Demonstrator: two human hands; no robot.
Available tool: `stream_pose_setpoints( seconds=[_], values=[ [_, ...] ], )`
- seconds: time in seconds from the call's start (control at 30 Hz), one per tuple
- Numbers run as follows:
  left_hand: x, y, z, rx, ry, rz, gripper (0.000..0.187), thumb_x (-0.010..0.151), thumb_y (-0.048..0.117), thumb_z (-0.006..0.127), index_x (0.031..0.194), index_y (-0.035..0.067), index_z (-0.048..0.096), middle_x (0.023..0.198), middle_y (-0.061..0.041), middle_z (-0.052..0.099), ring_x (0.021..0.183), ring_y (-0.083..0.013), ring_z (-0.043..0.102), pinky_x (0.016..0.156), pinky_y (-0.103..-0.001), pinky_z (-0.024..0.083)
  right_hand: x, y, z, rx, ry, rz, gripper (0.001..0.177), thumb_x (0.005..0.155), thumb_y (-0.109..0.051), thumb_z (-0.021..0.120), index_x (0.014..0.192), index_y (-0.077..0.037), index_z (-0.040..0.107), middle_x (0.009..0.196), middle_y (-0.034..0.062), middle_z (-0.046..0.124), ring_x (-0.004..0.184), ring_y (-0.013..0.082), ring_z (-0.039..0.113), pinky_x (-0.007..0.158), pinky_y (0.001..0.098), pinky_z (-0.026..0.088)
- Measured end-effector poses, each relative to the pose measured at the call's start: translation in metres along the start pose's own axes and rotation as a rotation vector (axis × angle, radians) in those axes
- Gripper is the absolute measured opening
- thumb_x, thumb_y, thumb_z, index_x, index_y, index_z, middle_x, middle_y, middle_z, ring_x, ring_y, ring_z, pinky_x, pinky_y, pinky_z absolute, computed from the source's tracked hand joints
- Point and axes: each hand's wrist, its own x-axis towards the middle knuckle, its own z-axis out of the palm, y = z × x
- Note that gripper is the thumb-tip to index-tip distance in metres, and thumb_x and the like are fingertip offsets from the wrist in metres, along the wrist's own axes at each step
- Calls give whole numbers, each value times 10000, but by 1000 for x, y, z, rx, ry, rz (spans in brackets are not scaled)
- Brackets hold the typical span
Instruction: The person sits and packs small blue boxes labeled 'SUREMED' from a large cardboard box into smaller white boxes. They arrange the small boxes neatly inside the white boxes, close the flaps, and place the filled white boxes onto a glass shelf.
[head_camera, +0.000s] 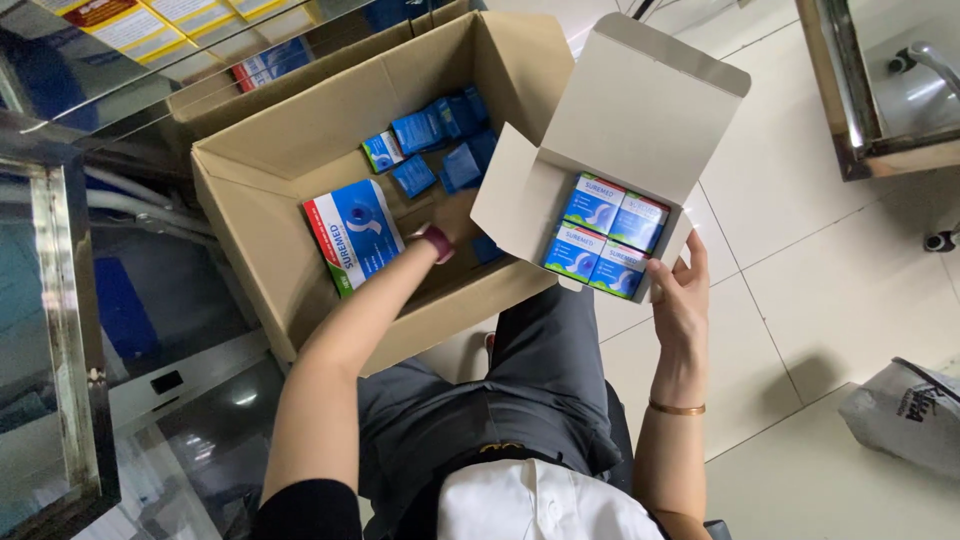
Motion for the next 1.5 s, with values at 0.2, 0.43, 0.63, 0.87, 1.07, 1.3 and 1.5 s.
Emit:
stream_pose_setpoints(
  seconds=[0.2,0.43,0.63,0.87,1.07,1.3,1.5],
  values=[
    [-78,55,-159,-290,747,45,396,683,-139,765,1017,71,730,1121,-104,684,1074,-294,687,862,-385,603,1,2,3,22,-11,-2,842,917,13,694,1631,-29,250,1363,216,627,1242,266,648,978,367,579],
    [-161,160,-244,-609,863,200,409,823,-113,804,1161,36,629,1440,-98,510,1263,-191,647,973,-324,651,0,3,9,-4,11,-4,863,899,-7,705,1627,-39,244,1327,220,647,1189,264,681,932,374,597],
    [-181,258,-225,-730,746,441,631,757,43,943,1236,81,533,1452,-99,501,1348,-249,554,1121,-404,548,-1,7,10,-10,16,-3,877,902,-24,733,1637,-37,255,1285,247,658,1158,281,682,921,371,581],
    [-133,282,-163,-219,644,207,449,737,114,848,1097,65,584,1218,-159,560,1146,-342,595,967,-445,509,-4,-1,18,-31,21,3,906,863,-57,763,1615,-38,258,1354,220,629,1240,286,650,968,396,583],
    [-129,264,-155,133,831,105,317,889,148,797,1140,59,625,1192,-111,616,1169,-328,595,1036,-458,500,-7,-7,24,-65,18,10,920,861,-88,773,1612,-32,244,1345,238,630,1259,310,643,969,419,582],
    [-148,278,-169,-57,624,180,587,724,235,858,1182,-58,634,1235,-236,594,1124,-404,599,975,-476,487,-7,-9,27,-85,40,38,915,850,-89,763,1606,-38,250,1321,235,639,1218,312,664,899,410,614],
    [-133,279,-148,97,650,114,655,754,375,861,1197,-57,644,1177,-239,621,1116,-419,592,1014,-521,471,-4,-3,21,-47,9,4,918,868,-78,778,1613,-25,244,1344,234,632,1261,304,652,970,401,599]
  ],
)
